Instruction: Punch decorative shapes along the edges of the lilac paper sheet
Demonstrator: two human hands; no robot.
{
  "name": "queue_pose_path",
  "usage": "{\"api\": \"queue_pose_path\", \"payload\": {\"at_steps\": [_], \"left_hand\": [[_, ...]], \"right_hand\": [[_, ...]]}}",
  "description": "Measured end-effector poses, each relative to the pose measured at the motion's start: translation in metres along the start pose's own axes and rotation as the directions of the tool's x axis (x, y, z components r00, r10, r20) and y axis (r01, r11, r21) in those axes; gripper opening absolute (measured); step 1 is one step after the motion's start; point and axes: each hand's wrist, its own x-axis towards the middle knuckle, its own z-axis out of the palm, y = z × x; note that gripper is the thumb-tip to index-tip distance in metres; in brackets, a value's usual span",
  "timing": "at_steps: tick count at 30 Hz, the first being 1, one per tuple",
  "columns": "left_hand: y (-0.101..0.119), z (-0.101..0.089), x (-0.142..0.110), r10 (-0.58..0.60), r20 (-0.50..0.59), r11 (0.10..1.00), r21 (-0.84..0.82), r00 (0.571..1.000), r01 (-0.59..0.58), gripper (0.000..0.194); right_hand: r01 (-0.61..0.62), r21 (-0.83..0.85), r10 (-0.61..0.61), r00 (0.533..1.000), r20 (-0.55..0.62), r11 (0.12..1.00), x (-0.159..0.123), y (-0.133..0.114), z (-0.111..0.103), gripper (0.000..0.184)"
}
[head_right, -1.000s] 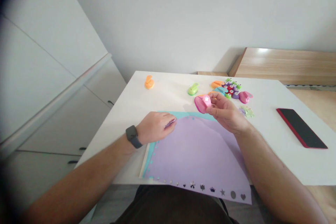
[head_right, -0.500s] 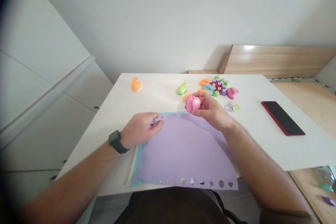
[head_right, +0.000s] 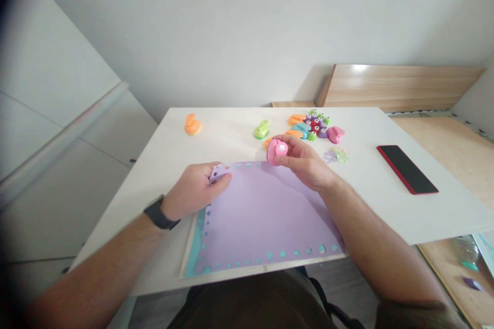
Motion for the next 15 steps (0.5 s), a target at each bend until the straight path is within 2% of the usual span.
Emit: {"api": "queue_pose_path", "payload": {"at_steps": [5,11,15], "left_hand": [[0.000,0.000,0.000,0.004,0.004,1.000,-0.010,1.000,-0.004,0.031],[0.000,0.000,-0.001,0.005,0.007,1.000,-0.030,1.000,-0.005,0.031],[0.001,-0.001,0.000,0.012,0.003,1.000,-0.013,1.000,-0.012,0.031]], "right_hand": [[0.009,-0.019,-0.009,0.999,-0.031,1.000,0.002,0.002,0.000,0.031],[0.025,0.000,-0.025,0.998,-0.053,1.000,0.005,0.008,-0.001,0.047],[0.030,-0.070,-0.033,0.999,-0.037,0.997,0.007,0.010,-0.002,0.046]]}}
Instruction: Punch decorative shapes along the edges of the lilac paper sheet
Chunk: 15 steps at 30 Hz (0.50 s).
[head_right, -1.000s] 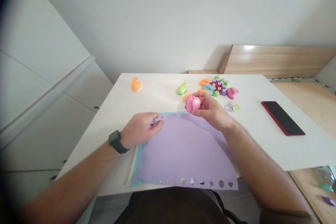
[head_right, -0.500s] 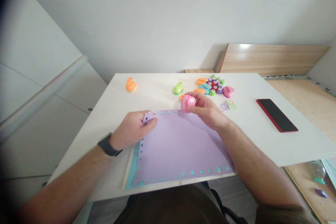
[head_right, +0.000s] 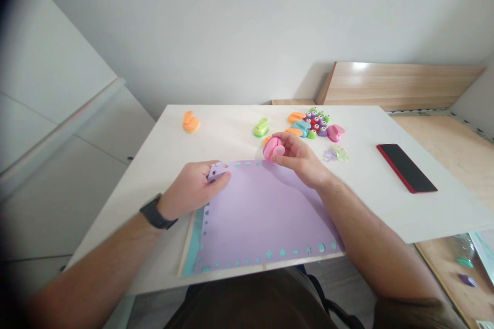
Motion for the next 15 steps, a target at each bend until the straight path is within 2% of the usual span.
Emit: {"api": "queue_pose_path", "payload": {"at_steps": [7,15], "left_hand": [[-0.0008,0.0006,-0.0020,-0.002,-0.021,1.000,-0.009,1.000,0.002,0.032],[0.0017,-0.0016,-0.0026,0.001,-0.029,1.000,-0.010,1.000,-0.001,0.033]], "right_hand": [[-0.035,-0.078,0.038,0.999,0.034,0.996,0.0025,0.0039,-0.0042,0.050],[-0.004,-0.109,0.008,1.000,0.029,0.994,0.0037,0.0033,-0.0021,0.050]]}}
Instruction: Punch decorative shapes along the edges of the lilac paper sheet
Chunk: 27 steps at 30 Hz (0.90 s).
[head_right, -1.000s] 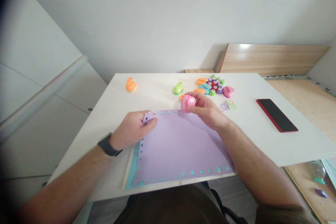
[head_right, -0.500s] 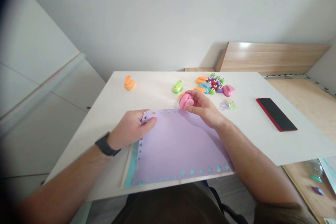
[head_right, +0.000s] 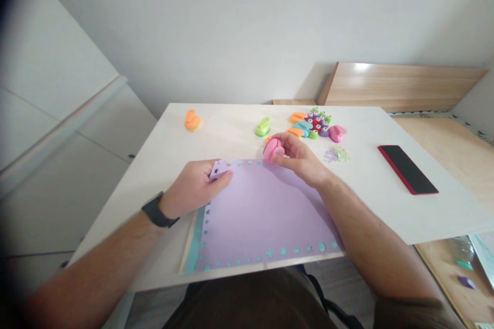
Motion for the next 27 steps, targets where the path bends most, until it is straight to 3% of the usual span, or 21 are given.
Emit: {"api": "queue_pose_path", "payload": {"at_steps": [13,22,27], "left_hand": [[0.0007,0.0003,0.0007,0.004,-0.003,1.000,-0.031,1.000,-0.004,0.030],[-0.0002,0.0004,0.0009,-0.064,0.015,0.992,-0.106,0.998,0.065,0.028],[-0.0004,0.0019,0.0006,-0.076,0.015,0.990,-0.119,0.997,0.077,0.027]], "right_hand": [[-0.070,-0.077,0.077,0.993,0.089,0.995,-0.0044,-0.0052,-0.0005,0.055],[-0.092,-0.151,0.111,0.986,0.121,0.984,-0.0054,-0.0019,-0.0091,0.062],[-0.072,-0.199,0.108,0.979,0.175,0.977,-0.0062,-0.0042,-0.0090,0.057]]}}
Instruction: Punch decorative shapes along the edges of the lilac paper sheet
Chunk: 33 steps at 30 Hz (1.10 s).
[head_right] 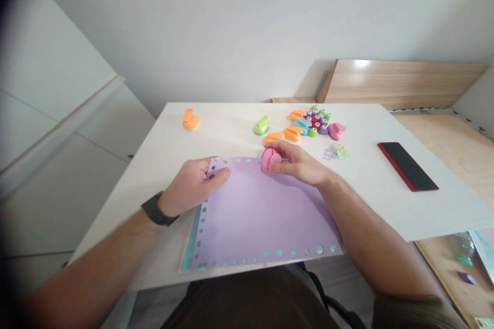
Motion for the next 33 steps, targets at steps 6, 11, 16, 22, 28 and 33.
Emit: {"api": "queue_pose_path", "payload": {"at_steps": [6,11,16,22,28,33], "left_hand": [[0.000,0.000,0.000,0.025,-0.006,0.999,0.020,1.000,-0.025,0.029],[0.001,0.002,0.000,0.032,-0.030,0.999,0.033,0.999,-0.031,0.030],[0.000,0.003,0.000,0.040,-0.044,0.998,0.051,0.998,-0.037,0.032],[0.000,0.003,0.000,0.047,-0.036,0.997,0.063,0.998,-0.044,0.032],[0.000,0.004,0.001,0.052,-0.058,0.997,0.061,0.997,-0.049,0.031],[-0.001,0.005,0.001,0.052,-0.071,0.997,0.059,0.996,-0.047,0.033]], "right_hand": [[0.020,-0.042,-0.018,0.999,0.029,0.999,0.001,0.004,0.000,0.053],[0.029,-0.120,-0.025,0.999,0.032,0.992,0.001,0.007,0.000,0.055],[0.027,-0.317,-0.029,1.000,-0.004,0.948,0.001,0.003,0.004,0.051],[-0.027,-0.439,-0.053,0.985,-0.167,0.898,0.009,-0.001,0.022,0.037],[-0.052,-0.553,-0.108,0.961,-0.253,0.832,0.019,0.002,0.035,0.031],[-0.070,-0.570,-0.113,0.954,-0.279,0.818,0.022,0.009,0.034,0.022]]}}
